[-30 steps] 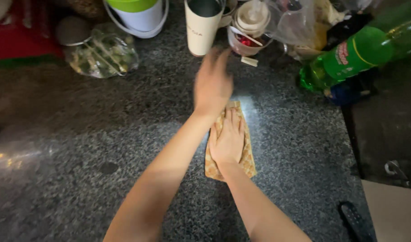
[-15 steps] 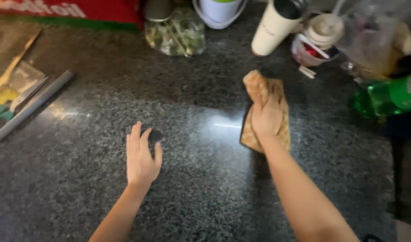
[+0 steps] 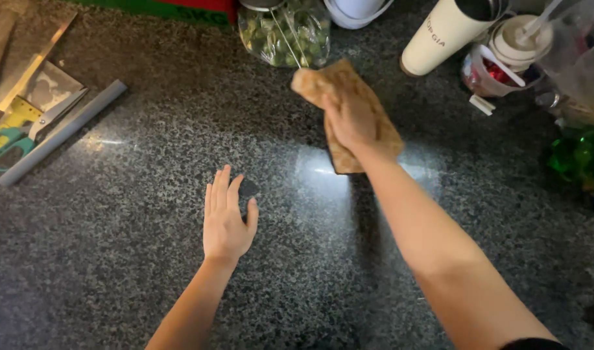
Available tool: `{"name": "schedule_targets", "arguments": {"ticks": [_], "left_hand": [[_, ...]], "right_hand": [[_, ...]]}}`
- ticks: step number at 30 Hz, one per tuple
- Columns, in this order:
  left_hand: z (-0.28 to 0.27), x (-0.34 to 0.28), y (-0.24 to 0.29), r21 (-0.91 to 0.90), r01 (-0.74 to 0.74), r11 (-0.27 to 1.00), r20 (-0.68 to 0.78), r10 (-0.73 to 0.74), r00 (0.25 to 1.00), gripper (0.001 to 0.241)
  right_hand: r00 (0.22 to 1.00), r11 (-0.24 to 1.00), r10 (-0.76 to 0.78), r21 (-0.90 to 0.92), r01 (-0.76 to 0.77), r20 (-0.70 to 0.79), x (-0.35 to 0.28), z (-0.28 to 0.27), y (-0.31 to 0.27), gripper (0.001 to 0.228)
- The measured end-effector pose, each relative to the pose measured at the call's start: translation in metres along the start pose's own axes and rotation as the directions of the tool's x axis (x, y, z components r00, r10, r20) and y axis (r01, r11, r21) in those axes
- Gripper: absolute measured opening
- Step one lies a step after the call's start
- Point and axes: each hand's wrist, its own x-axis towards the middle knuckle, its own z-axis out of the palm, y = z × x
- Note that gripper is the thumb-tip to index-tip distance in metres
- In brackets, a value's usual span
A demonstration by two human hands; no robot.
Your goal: Cleaning and wiping a granite countertop with a cloth in a commercial bakery setting.
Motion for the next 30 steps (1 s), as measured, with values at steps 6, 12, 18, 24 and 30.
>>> {"name": "schedule_targets", "arguments": {"ticks": [6, 12, 18, 24, 30], "left_hand": [[-0.004, 0.003, 0.004, -0.018, 0.004, 1.000, -0.034, -0.005, 0.999, 0.050], [-0.002, 0.001, 0.002, -0.041, 0.003, 0.999, -0.058, -0.005, 0.998, 0.052], [-0.002, 0.001, 0.001, -0.062, 0.006, 0.998, -0.063, -0.010, 0.998, 0.055], [-0.004, 0.001, 0.001, -0.063, 0.017, 0.998, -0.039, -0.020, 0.999, 0.055], [-0.002, 0.001, -0.002, -0.088, 0.027, 0.996, -0.052, -0.031, 0.998, 0.055]], "right_hand": [[0.898, 0.866, -0.434, 0.239, 0.439, -0.078, -0.025, 0.036, -0.022, 0.067], [0.965, 0.963, -0.207, 0.142, 0.230, -0.160, -0.035, 0.035, -0.030, 0.060], [0.998, 0.991, 0.064, 0.116, -0.062, -0.017, -0.002, 0.053, -0.068, 0.066], [0.943, 0.938, -0.333, 0.104, 0.331, 0.004, 0.021, 0.095, -0.079, 0.066], [0.886, 0.873, -0.430, 0.171, 0.457, -0.172, 0.026, 0.101, -0.076, 0.061]]}}
